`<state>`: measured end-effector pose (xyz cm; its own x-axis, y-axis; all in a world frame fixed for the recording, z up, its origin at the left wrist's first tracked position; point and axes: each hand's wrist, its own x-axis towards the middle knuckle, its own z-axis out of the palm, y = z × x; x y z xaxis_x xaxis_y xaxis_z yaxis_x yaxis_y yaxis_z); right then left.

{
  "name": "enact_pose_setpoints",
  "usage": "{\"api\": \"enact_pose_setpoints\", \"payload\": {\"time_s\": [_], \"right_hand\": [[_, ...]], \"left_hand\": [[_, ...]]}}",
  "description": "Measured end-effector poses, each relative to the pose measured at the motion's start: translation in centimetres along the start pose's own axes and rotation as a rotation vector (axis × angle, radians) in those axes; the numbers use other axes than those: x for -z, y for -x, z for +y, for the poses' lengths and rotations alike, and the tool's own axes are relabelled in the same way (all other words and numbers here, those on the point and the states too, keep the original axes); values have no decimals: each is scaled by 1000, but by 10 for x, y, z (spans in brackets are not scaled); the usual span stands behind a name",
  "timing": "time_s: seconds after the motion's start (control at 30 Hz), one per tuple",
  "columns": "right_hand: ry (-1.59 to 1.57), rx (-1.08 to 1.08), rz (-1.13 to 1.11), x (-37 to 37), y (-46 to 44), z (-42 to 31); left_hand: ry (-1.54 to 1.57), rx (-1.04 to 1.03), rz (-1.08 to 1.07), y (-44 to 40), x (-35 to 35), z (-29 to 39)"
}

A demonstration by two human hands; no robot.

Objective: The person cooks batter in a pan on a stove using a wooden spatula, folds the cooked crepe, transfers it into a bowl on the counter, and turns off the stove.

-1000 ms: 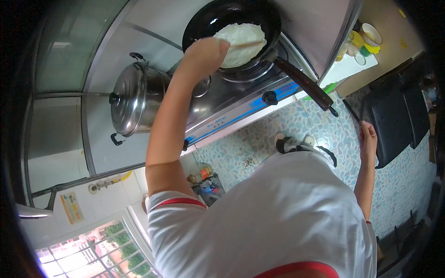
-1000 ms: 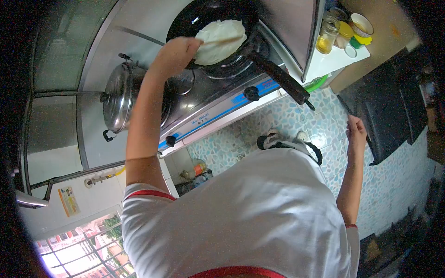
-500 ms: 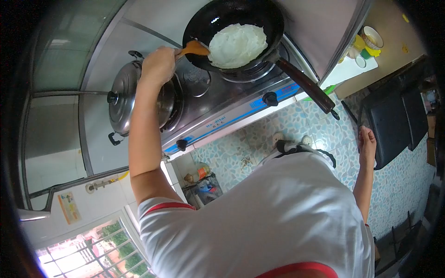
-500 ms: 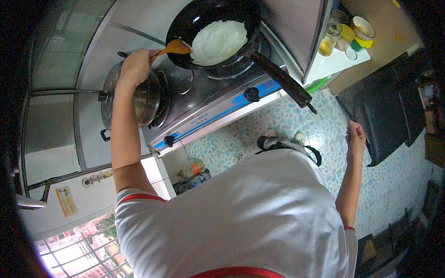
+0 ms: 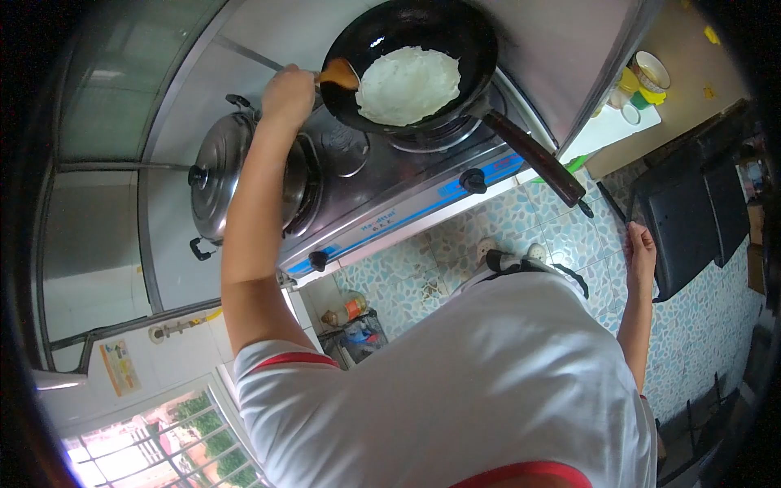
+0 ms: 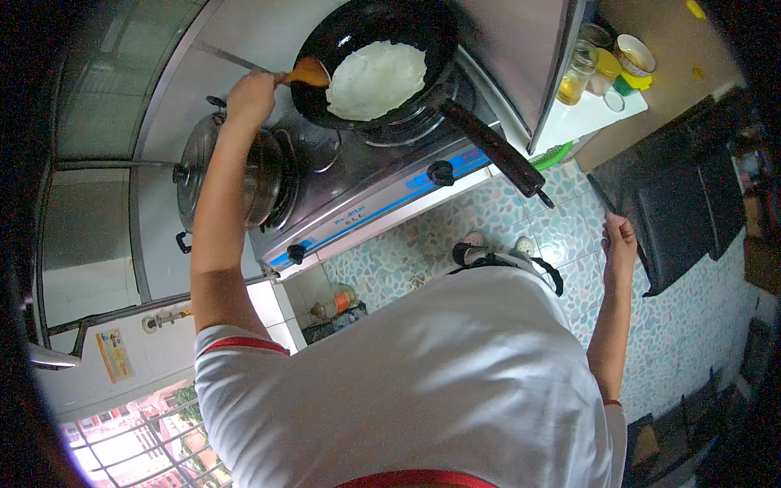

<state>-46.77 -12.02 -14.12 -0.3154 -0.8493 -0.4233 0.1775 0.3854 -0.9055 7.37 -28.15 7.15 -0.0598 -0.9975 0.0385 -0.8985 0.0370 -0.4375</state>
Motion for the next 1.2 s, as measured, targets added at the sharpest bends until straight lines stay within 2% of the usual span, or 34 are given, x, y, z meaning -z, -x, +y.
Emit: {"api": "enact_pose_setpoints", "payload": {"time_s": [0.03, 0.17, 0.23, 0.27, 0.3, 0.33, 0.4, 0.5, 0.6, 0.67, 0.77, 0.87, 0.97, 1.07, 1.2], "right_hand": [[-2, 2, 3, 1, 0, 0], [-4, 0, 8, 4, -1, 3], [25, -1, 22, -2, 3, -3], [40, 0, 30, -4, 4, -6], [35, 1, 20, -4, 3, -5], [30, 3, 12, -3, 2, -4], [26, 0, 9, 0, 0, -1], [22, -13, 29, 3, -1, 2], [-6, -6, 56, 1, 1, 0], [-16, 6, 58, 4, 0, 2], [-23, 10, 59, 4, -1, 1], [5, -3, 28, 7, -2, 5], [6, -29, -4, 3, -4, 9], [30, -10, -30, -4, -4, 3], [20, -15, 16, -5, -1, -5]], "left_hand": [[-10, 13, 34, -4, 2, 1], [408, 122, 29, -13, -1, 45], [396, 74, 28, -20, -19, 69], [298, 72, -94, -28, -33, 78], [337, 116, -158, -26, -30, 94], [259, 40, -85, -20, -36, 106], [309, -68, -39, -7, -29, 125], [339, -163, -69, 13, -3, 138], [250, -339, 32, 22, -4, 101], [449, -308, -14, 32, 24, 70], [394, -162, -150, 45, 43, 44], [341, -211, -131, 55, 16, 38], [310, -78, -203, 41, 9, 38], [240, -47, 15, 16, -29, 24], [317, 94, -114, 15, 0, 23]]}}
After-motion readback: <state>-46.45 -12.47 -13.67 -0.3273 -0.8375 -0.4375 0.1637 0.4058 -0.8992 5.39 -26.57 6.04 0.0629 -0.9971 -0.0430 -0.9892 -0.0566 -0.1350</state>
